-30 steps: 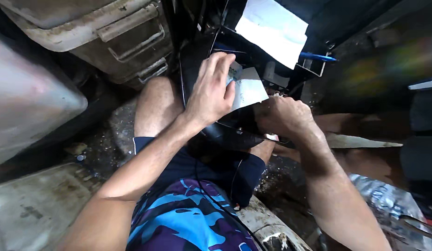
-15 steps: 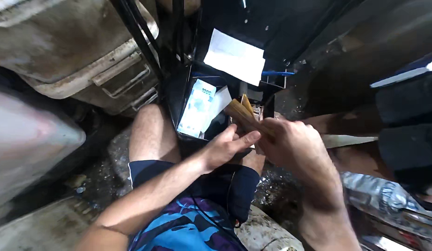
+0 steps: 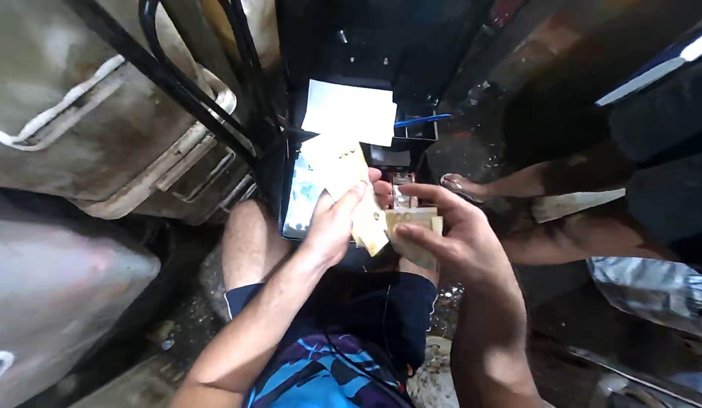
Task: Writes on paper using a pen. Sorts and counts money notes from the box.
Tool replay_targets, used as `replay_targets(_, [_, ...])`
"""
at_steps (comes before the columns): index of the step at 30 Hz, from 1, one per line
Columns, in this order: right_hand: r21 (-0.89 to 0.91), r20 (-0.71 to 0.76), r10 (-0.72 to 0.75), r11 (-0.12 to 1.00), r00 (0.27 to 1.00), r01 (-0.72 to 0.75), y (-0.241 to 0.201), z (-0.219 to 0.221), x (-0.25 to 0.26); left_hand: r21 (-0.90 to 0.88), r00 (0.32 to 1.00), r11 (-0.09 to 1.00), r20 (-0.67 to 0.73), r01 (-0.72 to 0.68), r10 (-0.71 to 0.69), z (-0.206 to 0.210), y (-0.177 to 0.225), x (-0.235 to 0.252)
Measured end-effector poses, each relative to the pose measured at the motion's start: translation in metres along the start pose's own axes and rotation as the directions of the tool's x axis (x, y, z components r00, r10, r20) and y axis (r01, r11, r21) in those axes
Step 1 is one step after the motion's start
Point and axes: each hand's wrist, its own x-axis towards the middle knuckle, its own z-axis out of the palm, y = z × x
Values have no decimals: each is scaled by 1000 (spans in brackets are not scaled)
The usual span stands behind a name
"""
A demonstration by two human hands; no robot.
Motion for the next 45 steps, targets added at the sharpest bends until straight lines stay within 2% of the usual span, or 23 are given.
replay_targets(3, [299, -129, 32, 954, 991, 8, 11, -1, 2, 88, 998, 995, 21, -56, 54, -8, 2, -3])
replay_targets(5, [408, -173, 59, 913, 983, 17, 13, 4, 4, 180, 998, 982, 41, -59, 52, -6, -3, -4])
replay_targets(7, [443, -186, 65, 896, 980, 25, 12, 11, 6, 264, 997, 962, 53, -68, 56, 1, -9, -7])
replay_targets(10, [404, -243, 42, 913, 969, 62, 11, 23, 9, 317, 990, 938, 38, -138, 133, 7, -17, -7])
replay_targets(12, [399, -262, 21, 913, 965, 88, 14, 29, 9, 276, 990, 953, -29, -125, 139, 7, -15, -4])
replay_targets(15, [485, -186, 8, 870, 983, 84, 21, 36, 7, 147, 979, 986, -172, -83, 108, 6, -12, 1])
replay_targets(18, [564, -123, -31, 820, 992, 96, 35, 47, 9, 117, 943, 988, -306, -100, 132, 6, -16, 8])
replay_targets(20, [547, -198, -15, 828, 980, 124, 40, 54, 12, 138, 923, 983, -346, -125, 166, 6, -18, 12])
replay_targets(22, [430, -365, -2, 887, 931, 170, 39, 57, 13, 188, 923, 972, -329, -144, 200, 2, -19, 12])
replay_targets(23, [313, -448, -43, 928, 893, 202, 37, 57, 13, 213, 933, 965, -292, -151, 211, -2, -21, 11])
replay_targets(25, [-84, -541, -231, 971, 809, 222, 33, 56, 12, 240, 962, 963, -207, -125, 176, -9, -21, 5])
replay_targets(26, [-289, -522, -336, 934, 784, 208, 31, 56, 12, 220, 974, 969, -171, -110, 150, -11, -21, 2])
replay_targets(28, [-537, -406, -453, 821, 794, 194, 26, 66, 10, 142, 989, 987, -118, -73, 90, -10, -24, -5])
replay_targets(31, [-665, -255, -502, 712, 827, 227, 30, 87, 9, 41, 991, 999, -130, -8, 14, -4, -27, -9])
replay_targets(33, [-599, -184, -459, 753, 869, 272, 35, 93, 5, 20, 981, 1000, -192, 20, -16, -3, -28, -6])
replay_targets(35, [-401, -145, -407, 857, 902, 323, 40, 94, 0, -8, 974, 1000, -226, 25, -26, -8, -27, -4])
replay_targets(37, [-163, -237, -365, 928, 900, 334, 42, 91, -1, -2, 977, 1000, -213, 18, -18, -15, -24, -3])
replay_targets(39, [-15, -395, -256, 962, 882, 272, 37, 83, 3, 42, 970, 999, -241, 10, 0, -18, -24, -3])
replay_targets(40, [46, -441, -177, 975, 880, 219, 36, 79, 8, 60, 969, 998, -246, -4, 18, -17, -24, -2])
replay_targets(42, [200, -436, -48, 969, 898, 148, 35, 74, 19, 110, 966, 994, -255, -20, 47, -14, -27, -2])
replay_targets(45, [367, -426, 1, 914, 905, 172, 37, 71, 33, 125, 964, 992, -264, -3, 36, -11, -27, 1])
